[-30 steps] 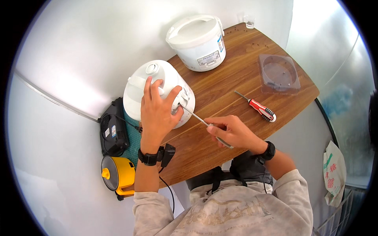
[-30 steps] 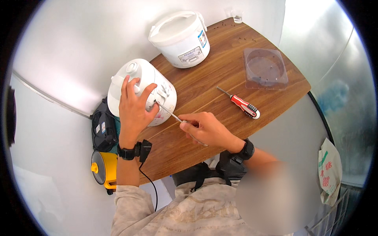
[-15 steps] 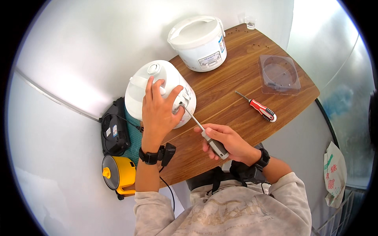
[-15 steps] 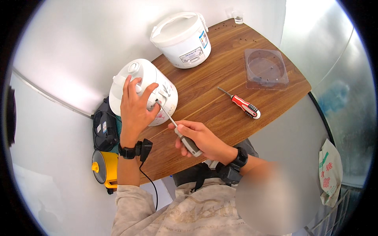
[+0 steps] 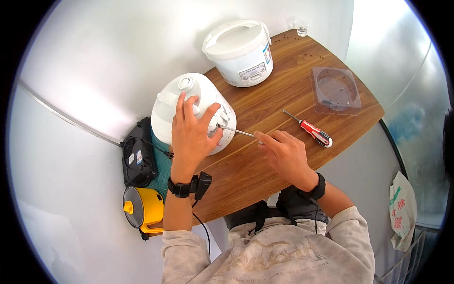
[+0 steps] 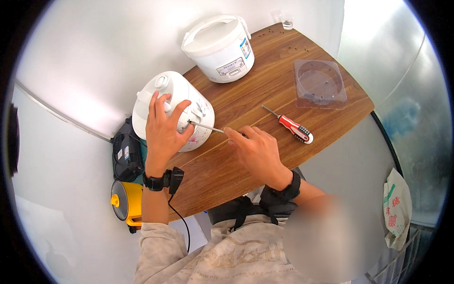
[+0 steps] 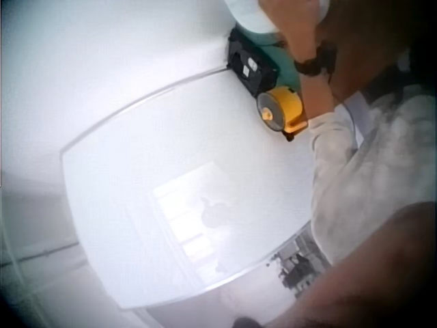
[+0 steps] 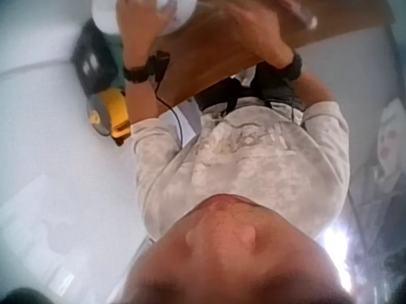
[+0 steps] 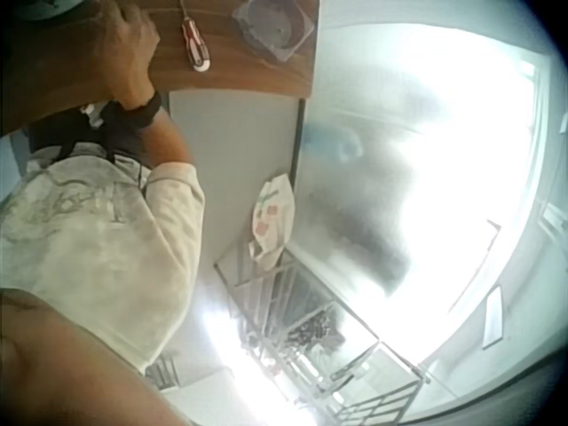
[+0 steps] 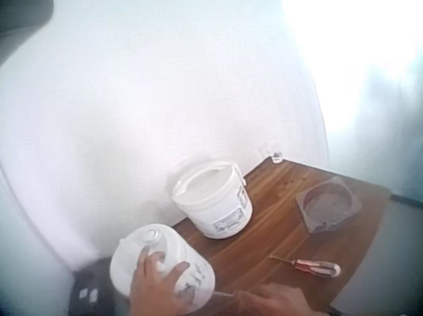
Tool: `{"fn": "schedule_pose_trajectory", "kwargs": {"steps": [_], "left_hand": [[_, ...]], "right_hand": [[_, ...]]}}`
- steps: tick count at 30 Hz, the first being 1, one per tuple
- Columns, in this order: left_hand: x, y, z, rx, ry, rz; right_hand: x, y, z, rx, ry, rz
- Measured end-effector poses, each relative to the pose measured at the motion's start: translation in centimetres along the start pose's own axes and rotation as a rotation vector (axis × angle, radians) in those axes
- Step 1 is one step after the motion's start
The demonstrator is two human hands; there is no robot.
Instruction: The person assembles a white rice cooker by inserting a small plastic component into the lid and securing it with a screwdriver. They then place the lid on the cooker body and tighten the screws. Finally, they move a yellow pot and a black appliance on the table.
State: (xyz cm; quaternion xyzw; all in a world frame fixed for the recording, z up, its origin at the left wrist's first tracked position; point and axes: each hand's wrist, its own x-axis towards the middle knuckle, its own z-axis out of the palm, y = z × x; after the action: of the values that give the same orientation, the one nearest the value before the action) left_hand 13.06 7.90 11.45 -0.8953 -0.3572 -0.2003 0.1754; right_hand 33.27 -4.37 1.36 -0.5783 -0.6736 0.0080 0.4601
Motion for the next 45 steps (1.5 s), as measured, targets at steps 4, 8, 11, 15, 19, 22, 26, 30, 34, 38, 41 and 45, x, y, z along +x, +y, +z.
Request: {"fn": "schedule_pose_trajectory", "kwargs": {"steps": [4,8,11,15,19,22,26,30,34,38,41,45], "left_hand": [[0.0,0.0,0.1,0.004,0.0,-0.001],[0.1,0.0,0.3,0.002,0.003,0.006],[0.0,0.0,0.1,0.009,0.003,0.0],[0.0,0.1,0.0,0.009,-0.002,-0.005],[0.0,0.1,0.1,0.011,-0.004,-0.007],[0.0,0.0,0.1,0.019,-0.001,0.002],[0.0,0.0,0.0,0.016,0.008,0.013],[0.1,0.1,0.0,0.009,0.004,0.003],[0.0,0.2,0.0,0.014,0.004,-0.001],[0.1,0.2,-0.1,0.009,0.015,0.005],[0.1,0.2,0.1,0.004,0.016,0.005],[0.1,0.1,0.0,0.004,0.013,0.011]], "right_hand": [[0.4,0.1,-0.6,-0.154,0.013,-0.099],[1.1,0.7,-1.3,-0.276,0.035,-0.21],[1.9,0.7,-1.8,-0.328,0.051,-0.275],[2.2,1.1,-1.7,-0.37,0.067,-0.307],[2.0,0.9,-1.9,-0.379,0.044,-0.296],[2.0,1.0,-1.9,-0.343,0.044,-0.295],[2.2,1.0,-1.9,-0.353,0.052,-0.313],[3.0,1.0,-2.2,-0.367,0.056,-0.336],[5.7,1.0,-3.7,-0.391,0.025,-0.411],[8.1,1.7,-4.5,-0.426,-0.038,-0.481],[8.6,2.4,-4.7,-0.418,-0.089,-0.499],[7.9,3.6,-3.9,-0.229,-0.178,-0.413]]}}
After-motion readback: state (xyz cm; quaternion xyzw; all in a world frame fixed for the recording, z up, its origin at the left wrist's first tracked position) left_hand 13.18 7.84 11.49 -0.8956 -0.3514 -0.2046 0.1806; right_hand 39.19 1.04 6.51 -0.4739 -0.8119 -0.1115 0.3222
